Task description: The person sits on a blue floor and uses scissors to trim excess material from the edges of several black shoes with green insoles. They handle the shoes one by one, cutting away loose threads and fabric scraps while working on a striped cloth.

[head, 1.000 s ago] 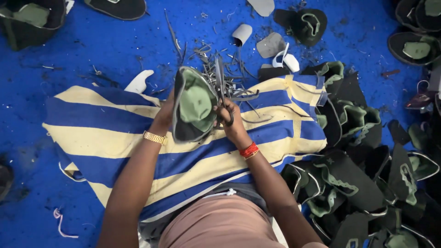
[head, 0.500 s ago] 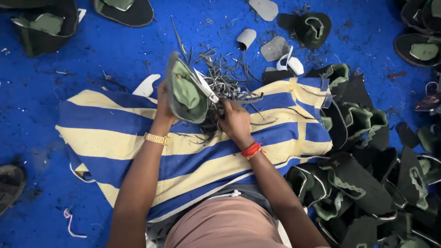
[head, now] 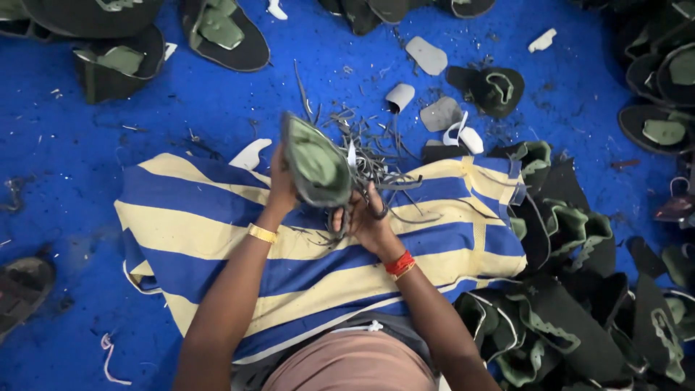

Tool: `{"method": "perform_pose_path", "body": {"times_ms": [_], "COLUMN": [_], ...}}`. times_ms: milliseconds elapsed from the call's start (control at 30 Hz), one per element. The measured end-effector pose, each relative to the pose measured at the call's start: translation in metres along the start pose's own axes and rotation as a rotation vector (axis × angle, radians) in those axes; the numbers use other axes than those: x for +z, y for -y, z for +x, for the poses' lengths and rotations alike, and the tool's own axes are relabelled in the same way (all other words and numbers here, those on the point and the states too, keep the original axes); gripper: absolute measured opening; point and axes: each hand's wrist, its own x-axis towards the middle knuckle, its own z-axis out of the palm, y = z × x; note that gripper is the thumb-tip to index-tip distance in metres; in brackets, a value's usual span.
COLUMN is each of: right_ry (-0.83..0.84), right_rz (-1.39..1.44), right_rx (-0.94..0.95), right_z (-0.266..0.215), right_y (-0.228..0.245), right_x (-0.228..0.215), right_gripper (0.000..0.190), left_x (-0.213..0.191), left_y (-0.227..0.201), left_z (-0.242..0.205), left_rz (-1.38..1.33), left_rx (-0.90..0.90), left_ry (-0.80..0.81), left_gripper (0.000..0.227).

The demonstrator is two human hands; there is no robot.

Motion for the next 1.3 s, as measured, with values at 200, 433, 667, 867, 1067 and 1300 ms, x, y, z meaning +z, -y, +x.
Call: {"method": "perform_pose_path", "body": {"times_ms": [200,433,667,867,1067,1300], "right_ry": [0.042,-0.2,-0.202,0.283,-0.409,-0.436], "right_rz": [-0.017,-0.089,0.382,0.267,-0.32,-0.284], "right_rx": [-0.106,-0.122,-0.923,-1.575,-1.648,-0.601], "right_z": [-0.008,-0.011,-0.156,-0.355,-0.192,-0.017], "right_y": [-0.009,-0.014,0.148,0.212,0.161,0.059], "right_x": [-0.024,-0.073,-0.126,-0.226,-0.008,-0.056], "right_gripper": [0.043,0.025,0.011,0.025,0.028,0.036], "left_x": [0.047,0.051,0.021,0.024,0.03,0.016], "left_y": [-0.043,-0.05,0.002,0.001,-0.007,-0.003], "left_z": [-0.017,-0.014,-0.003,-0.001,-0.006,-0.006], "left_rz": [0.273,0.508,0.52,0.33,0.34,0.34], "left_rx": [0.047,0.332,-0.014,-0.123,-0.214,-0.289], "left_ry": [-0.001,0.143,-0.01,-0.074,-0.115,-0.16], "left_gripper": [0.068,0.063,0.042,0.037,0.041,0.039]}}
